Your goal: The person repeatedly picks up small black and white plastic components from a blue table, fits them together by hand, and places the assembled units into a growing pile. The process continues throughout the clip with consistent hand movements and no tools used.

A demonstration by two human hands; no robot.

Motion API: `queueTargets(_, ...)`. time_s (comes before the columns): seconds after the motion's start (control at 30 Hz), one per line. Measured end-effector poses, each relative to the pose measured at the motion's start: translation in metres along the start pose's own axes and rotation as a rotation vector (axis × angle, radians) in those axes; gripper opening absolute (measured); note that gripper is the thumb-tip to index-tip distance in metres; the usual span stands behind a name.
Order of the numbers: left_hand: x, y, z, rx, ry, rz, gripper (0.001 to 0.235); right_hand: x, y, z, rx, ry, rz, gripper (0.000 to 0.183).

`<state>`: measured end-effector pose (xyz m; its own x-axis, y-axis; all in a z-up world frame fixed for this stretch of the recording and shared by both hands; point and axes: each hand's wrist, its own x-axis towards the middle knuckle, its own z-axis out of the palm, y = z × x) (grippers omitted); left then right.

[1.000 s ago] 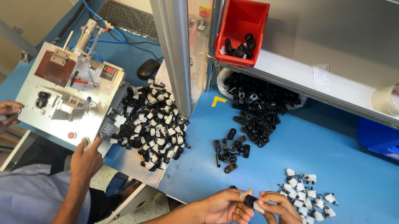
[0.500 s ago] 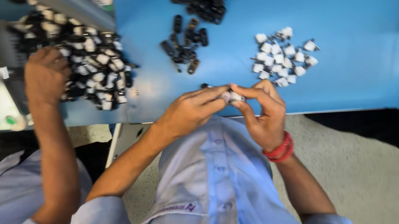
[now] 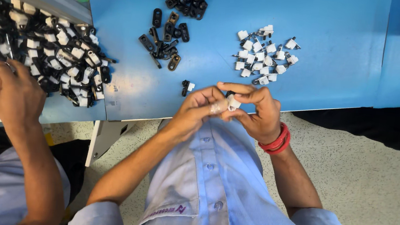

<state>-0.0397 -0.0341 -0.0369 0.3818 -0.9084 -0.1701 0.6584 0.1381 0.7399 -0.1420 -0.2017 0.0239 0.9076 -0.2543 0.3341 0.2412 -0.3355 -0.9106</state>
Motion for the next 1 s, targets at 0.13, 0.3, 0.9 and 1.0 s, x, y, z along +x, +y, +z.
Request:
queueTargets(0.13, -0.010, 0.032, 0.004, 0.824, 0.204, 0.327, 0.009, 0.003, -0.006, 0.006, -0.274, 0.044, -0.176, 0.044)
queueTargets(0.3, -0.028, 0.056, 0.014, 1.107, 0.182, 0.664, 0.020, 0.001, -0.008, 0.038, -0.109, 0.238, -0.144, 0.046)
queueTargets(0.9, -0.016, 0.028, -0.006, 0.256, 0.244, 0.325, 0.016, -0.011, -0.001, 0.065, 0.025, 0.382, 0.047, 0.035)
queueTargets(1.0, -0.007, 0.020, -0.012, 0.223, 0.275, 0.251, 0.011, -0.018, 0.008, 0.046, 0.032, 0.149, 0.053, 0.045)
